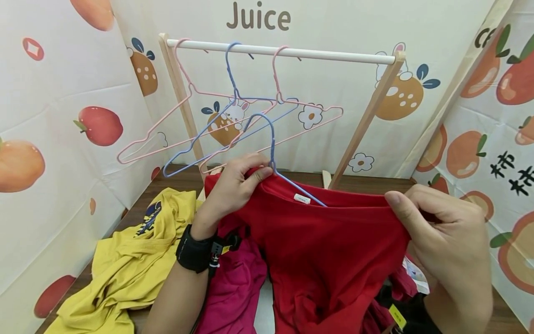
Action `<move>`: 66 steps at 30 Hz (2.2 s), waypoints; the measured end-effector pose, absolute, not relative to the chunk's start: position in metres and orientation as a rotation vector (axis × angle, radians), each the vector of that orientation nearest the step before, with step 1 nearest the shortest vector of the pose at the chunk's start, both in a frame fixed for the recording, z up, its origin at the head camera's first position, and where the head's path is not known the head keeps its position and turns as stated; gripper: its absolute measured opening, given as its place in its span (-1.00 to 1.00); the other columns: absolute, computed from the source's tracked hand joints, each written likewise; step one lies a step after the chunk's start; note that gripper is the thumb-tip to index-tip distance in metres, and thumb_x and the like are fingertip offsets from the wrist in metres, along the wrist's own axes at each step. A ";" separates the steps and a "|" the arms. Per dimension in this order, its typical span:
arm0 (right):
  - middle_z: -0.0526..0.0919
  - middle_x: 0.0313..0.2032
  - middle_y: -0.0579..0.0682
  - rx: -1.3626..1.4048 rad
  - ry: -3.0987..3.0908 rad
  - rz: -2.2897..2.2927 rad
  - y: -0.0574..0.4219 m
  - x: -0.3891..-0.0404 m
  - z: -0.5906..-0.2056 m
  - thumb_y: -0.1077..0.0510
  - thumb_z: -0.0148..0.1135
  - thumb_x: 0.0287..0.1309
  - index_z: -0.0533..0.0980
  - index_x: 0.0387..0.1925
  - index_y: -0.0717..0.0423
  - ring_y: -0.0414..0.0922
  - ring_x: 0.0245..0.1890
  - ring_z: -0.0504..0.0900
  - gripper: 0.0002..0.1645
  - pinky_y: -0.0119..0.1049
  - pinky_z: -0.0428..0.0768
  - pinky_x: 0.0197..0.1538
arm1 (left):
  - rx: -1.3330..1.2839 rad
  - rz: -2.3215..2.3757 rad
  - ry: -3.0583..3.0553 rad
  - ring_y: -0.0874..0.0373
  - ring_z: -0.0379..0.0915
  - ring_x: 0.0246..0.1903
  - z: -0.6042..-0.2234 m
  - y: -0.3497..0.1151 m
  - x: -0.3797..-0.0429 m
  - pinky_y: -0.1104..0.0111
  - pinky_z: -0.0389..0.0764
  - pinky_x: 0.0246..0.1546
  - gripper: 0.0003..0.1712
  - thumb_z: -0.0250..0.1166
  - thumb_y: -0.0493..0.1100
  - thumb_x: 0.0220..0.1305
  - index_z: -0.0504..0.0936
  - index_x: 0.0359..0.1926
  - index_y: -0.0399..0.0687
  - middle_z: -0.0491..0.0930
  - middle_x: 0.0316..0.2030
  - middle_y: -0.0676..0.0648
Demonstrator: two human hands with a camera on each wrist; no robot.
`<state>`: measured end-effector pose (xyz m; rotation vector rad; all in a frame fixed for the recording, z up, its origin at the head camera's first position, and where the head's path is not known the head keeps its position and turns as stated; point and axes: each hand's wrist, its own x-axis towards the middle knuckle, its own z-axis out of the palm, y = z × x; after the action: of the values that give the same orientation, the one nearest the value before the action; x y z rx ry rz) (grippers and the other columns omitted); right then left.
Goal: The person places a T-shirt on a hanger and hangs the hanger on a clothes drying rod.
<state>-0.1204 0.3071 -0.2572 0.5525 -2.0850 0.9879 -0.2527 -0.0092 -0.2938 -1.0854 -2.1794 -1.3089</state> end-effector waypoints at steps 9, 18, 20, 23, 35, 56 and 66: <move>0.49 -0.61 -0.24 0.620 -2.072 0.979 0.303 -0.122 -0.258 0.51 0.20 0.26 0.62 -0.52 0.26 -0.38 -0.59 0.37 -0.73 -0.51 0.30 -0.57 | -1.123 -1.231 -2.303 0.16 0.53 -0.04 -0.293 -0.010 -0.249 0.28 0.53 0.08 -0.74 0.22 -0.16 0.47 0.72 0.07 -0.06 0.71 -0.06 -0.02; 0.57 -0.50 -0.38 0.535 -2.217 0.849 0.300 -0.121 -0.258 0.47 0.30 0.21 0.64 -0.46 0.09 -0.43 -0.51 0.42 -0.74 -0.57 0.36 -0.50 | -1.114 -1.217 -2.223 0.20 0.53 -0.05 -0.294 -0.008 -0.249 0.29 0.54 0.09 -0.74 0.22 -0.16 0.48 0.72 0.07 -0.06 0.71 -0.09 0.00; 0.50 -0.52 -0.42 0.514 -2.231 0.833 0.298 -0.120 -0.258 0.46 0.32 0.20 0.61 -0.46 0.03 -0.44 -0.52 0.35 -0.71 -0.52 0.28 -0.52 | -1.126 -1.207 -2.189 0.20 0.54 -0.07 -0.294 -0.006 -0.247 0.32 0.54 0.06 -0.75 0.23 -0.15 0.47 0.73 0.05 -0.06 0.72 -0.11 0.00; 0.47 -0.51 -0.44 0.481 -2.212 0.830 0.295 -0.121 -0.258 0.44 0.35 0.19 0.60 -0.49 0.02 -0.43 -0.52 0.31 -0.71 -0.48 0.23 -0.53 | -1.179 -1.199 -2.122 0.22 0.53 -0.13 -0.293 -0.001 -0.245 0.38 0.55 -0.03 -0.78 0.25 -0.17 0.45 0.75 -0.01 -0.08 0.71 -0.17 0.00; 0.60 -0.35 -0.38 0.440 -2.251 0.857 0.283 -0.124 -0.259 0.37 0.35 0.23 0.72 -0.31 0.04 -0.45 -0.45 0.43 -0.83 -0.62 0.38 -0.43 | -1.211 -1.089 -2.102 0.27 0.39 -0.29 -0.294 0.012 -0.238 0.45 0.43 -0.25 -0.83 0.25 -0.16 0.46 0.75 -0.08 -0.04 0.57 -0.34 0.06; 0.63 0.05 -0.26 0.944 -2.417 0.510 0.270 -0.134 -0.262 0.58 0.49 -0.20 0.54 0.21 -0.01 -0.46 -0.23 0.51 -0.12 -0.64 0.45 -0.15 | -1.072 -1.147 -2.033 0.26 0.41 -0.28 -0.294 0.009 -0.239 0.43 0.42 -0.29 -0.84 0.30 -0.15 0.42 0.77 -0.10 -0.05 0.57 -0.34 0.04; 0.48 -0.26 -0.28 0.886 -2.401 0.623 0.266 -0.136 -0.269 0.56 0.35 -0.10 0.45 -0.02 0.07 -0.45 -0.49 0.35 -0.40 -0.59 0.31 -0.40 | -1.084 -1.162 -2.056 0.26 0.43 -0.24 -0.294 0.011 -0.237 0.43 0.46 -0.24 -0.83 0.29 -0.14 0.43 0.76 -0.09 -0.05 0.60 -0.30 0.04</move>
<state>-0.1365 0.2663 -0.2689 0.8862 -2.4008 0.6232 -0.2374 0.0107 -0.2941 -1.0840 -2.0562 -1.1615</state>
